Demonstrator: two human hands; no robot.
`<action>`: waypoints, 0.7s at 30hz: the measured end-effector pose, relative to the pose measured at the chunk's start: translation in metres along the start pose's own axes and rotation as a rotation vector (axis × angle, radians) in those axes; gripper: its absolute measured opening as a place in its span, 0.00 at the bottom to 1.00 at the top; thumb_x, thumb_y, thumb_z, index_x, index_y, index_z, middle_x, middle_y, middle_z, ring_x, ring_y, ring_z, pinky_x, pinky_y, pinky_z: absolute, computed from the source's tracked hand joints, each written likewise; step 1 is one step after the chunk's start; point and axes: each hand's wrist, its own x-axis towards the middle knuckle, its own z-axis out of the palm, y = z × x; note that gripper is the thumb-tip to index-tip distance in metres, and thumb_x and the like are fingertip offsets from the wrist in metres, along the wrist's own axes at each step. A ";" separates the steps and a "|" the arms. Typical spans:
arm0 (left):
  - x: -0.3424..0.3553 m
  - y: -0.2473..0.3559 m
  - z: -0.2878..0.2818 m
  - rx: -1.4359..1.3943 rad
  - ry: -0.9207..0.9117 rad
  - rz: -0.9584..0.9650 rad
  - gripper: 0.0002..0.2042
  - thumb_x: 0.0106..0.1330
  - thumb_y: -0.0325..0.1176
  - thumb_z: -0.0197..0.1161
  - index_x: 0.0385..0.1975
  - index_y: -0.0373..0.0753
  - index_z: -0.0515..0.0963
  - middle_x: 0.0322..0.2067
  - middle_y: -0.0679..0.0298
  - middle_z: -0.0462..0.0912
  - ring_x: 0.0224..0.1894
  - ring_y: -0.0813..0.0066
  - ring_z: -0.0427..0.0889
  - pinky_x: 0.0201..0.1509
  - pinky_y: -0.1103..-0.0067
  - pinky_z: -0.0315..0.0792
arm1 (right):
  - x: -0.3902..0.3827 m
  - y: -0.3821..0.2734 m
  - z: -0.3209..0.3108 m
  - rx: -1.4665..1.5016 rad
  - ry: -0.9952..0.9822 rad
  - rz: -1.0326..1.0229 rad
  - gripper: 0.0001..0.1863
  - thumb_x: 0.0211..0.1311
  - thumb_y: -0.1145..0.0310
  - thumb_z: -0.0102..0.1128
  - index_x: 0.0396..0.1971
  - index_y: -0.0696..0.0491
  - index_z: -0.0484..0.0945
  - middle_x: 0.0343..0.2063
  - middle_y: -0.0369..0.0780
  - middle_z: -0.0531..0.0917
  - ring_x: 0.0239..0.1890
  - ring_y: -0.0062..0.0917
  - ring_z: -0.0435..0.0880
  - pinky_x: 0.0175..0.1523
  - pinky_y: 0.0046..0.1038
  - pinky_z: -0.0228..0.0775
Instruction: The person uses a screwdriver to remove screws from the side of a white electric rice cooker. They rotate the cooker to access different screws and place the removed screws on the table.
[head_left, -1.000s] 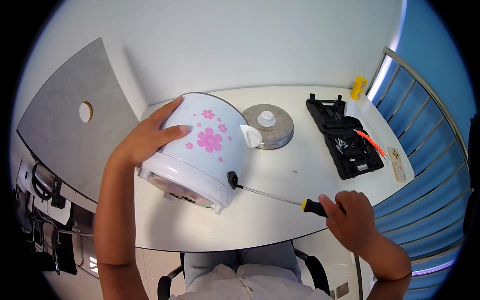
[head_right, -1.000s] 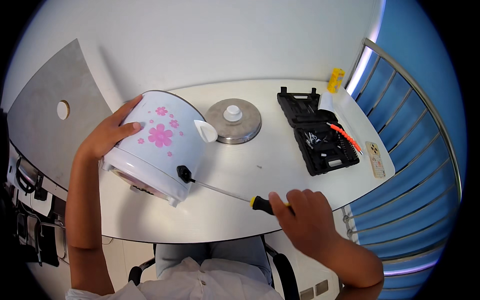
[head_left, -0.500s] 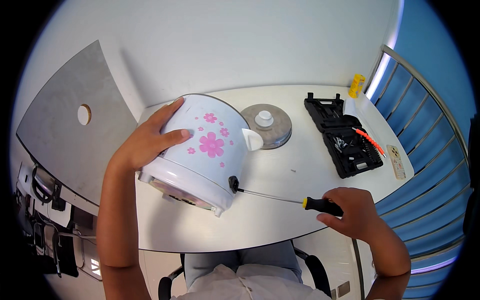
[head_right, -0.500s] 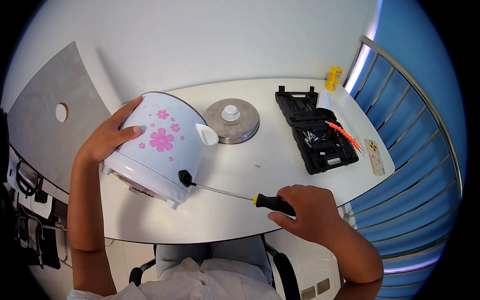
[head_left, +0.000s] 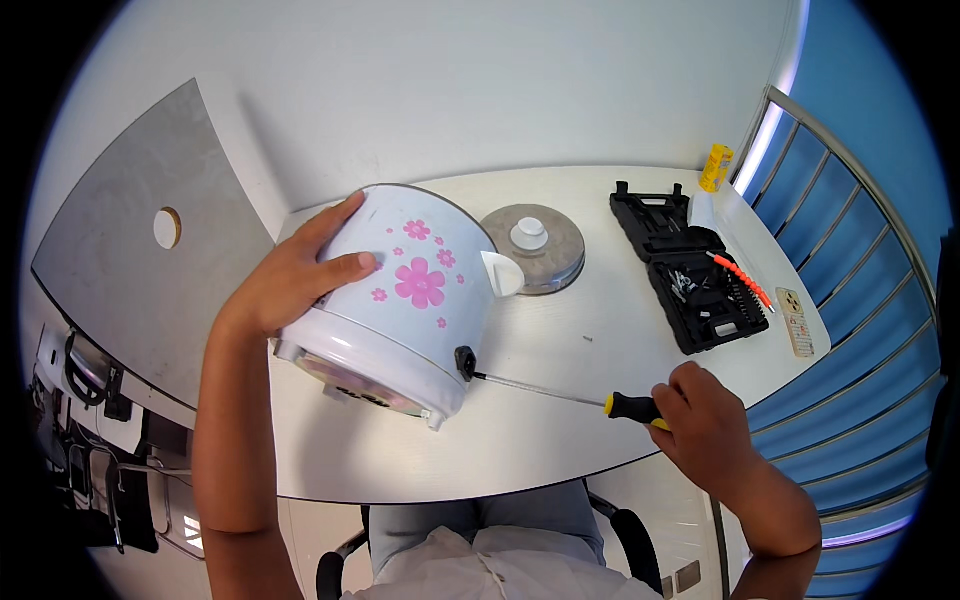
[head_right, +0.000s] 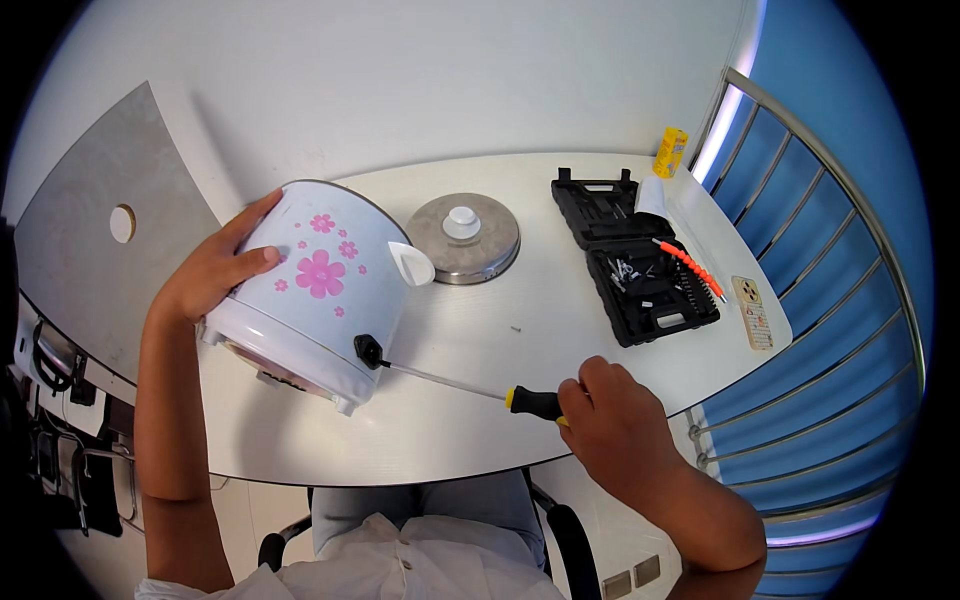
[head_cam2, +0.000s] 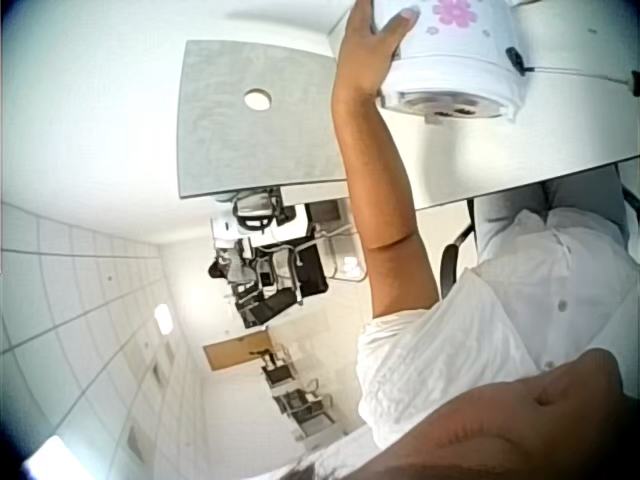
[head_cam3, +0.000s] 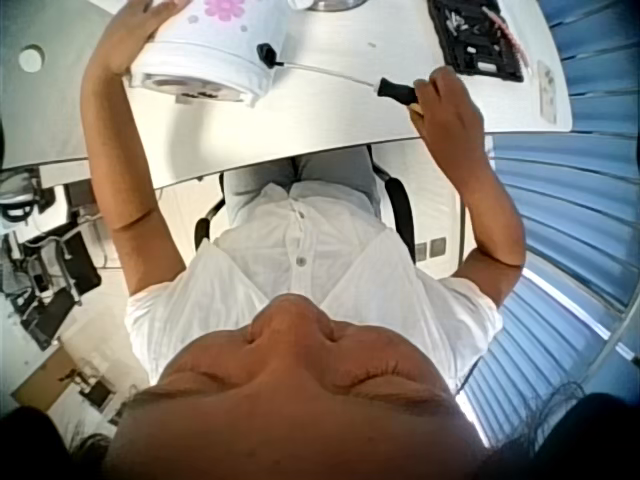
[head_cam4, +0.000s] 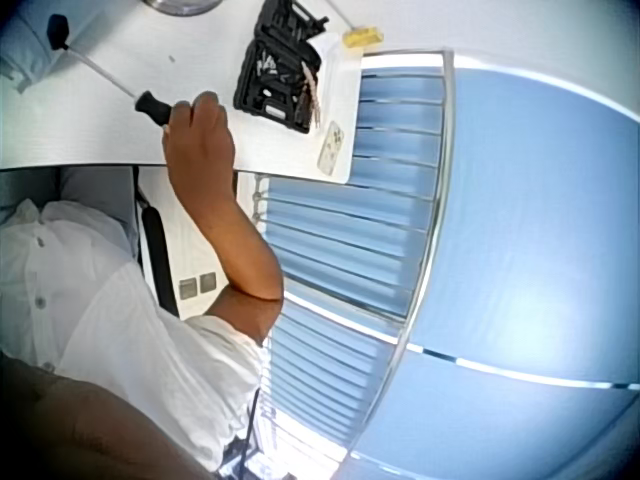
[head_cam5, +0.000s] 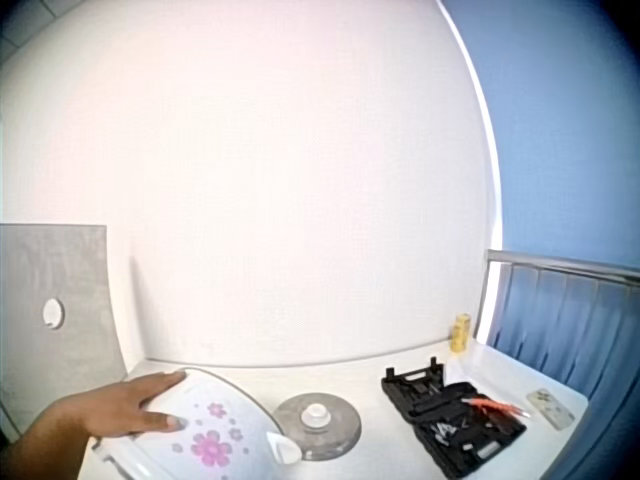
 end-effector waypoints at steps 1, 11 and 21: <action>0.000 0.000 0.000 -0.012 -0.005 0.000 0.44 0.50 0.51 0.69 0.67 0.38 0.60 0.62 0.47 0.65 0.63 0.53 0.66 0.65 0.70 0.60 | 0.000 0.002 0.000 0.000 -0.043 -0.024 0.22 0.34 0.72 0.72 0.33 0.54 0.71 0.30 0.39 0.68 0.28 0.30 0.72 0.29 0.28 0.65; 0.000 -0.001 0.000 0.046 0.015 0.003 0.44 0.50 0.52 0.68 0.67 0.39 0.60 0.62 0.46 0.65 0.63 0.52 0.66 0.65 0.70 0.59 | 0.014 0.009 -0.023 0.647 -0.461 0.384 0.16 0.52 0.62 0.65 0.36 0.54 0.73 0.20 0.42 0.78 0.24 0.33 0.79 0.31 0.30 0.68; 0.002 -0.004 -0.002 -0.010 0.011 -0.011 0.46 0.49 0.53 0.66 0.67 0.38 0.58 0.61 0.46 0.66 0.63 0.55 0.64 0.67 0.72 0.54 | 0.003 0.001 0.009 0.041 0.146 -0.022 0.20 0.39 0.75 0.68 0.36 0.53 0.73 0.33 0.39 0.69 0.33 0.34 0.72 0.34 0.31 0.68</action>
